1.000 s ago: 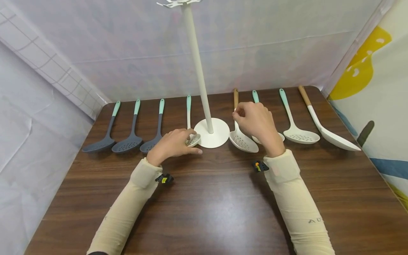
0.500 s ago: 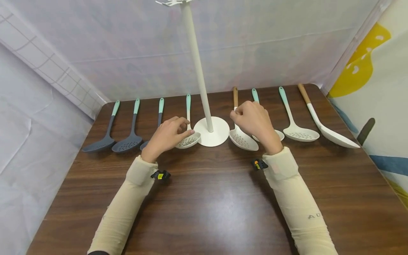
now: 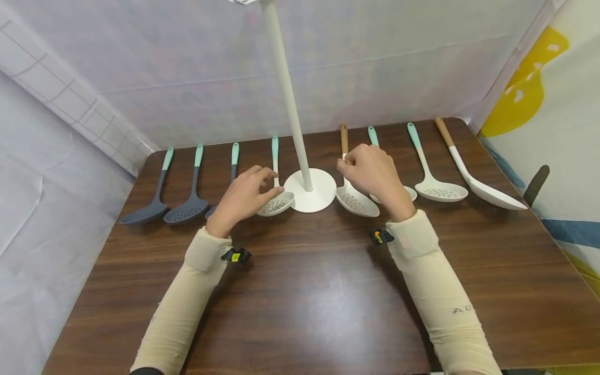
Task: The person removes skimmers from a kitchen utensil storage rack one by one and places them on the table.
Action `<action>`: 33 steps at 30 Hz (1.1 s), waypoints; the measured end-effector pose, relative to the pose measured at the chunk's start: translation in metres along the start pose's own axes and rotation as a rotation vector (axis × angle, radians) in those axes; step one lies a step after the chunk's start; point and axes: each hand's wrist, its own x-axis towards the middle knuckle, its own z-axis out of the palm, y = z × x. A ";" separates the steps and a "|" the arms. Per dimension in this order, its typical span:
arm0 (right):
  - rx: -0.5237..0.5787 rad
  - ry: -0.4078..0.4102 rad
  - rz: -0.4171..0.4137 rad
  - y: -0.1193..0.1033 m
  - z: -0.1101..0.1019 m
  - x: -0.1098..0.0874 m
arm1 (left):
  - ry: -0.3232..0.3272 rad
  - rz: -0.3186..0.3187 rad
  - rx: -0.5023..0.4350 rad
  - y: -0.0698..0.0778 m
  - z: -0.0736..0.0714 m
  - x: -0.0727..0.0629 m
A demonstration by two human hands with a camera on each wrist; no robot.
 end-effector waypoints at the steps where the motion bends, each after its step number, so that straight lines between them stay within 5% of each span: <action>1: 0.001 -0.001 0.001 0.000 -0.001 -0.001 | 0.006 0.004 0.001 0.000 -0.001 0.000; 33: -0.004 -0.024 0.022 0.003 -0.001 -0.010 | 0.060 -0.047 -0.041 -0.010 -0.018 -0.011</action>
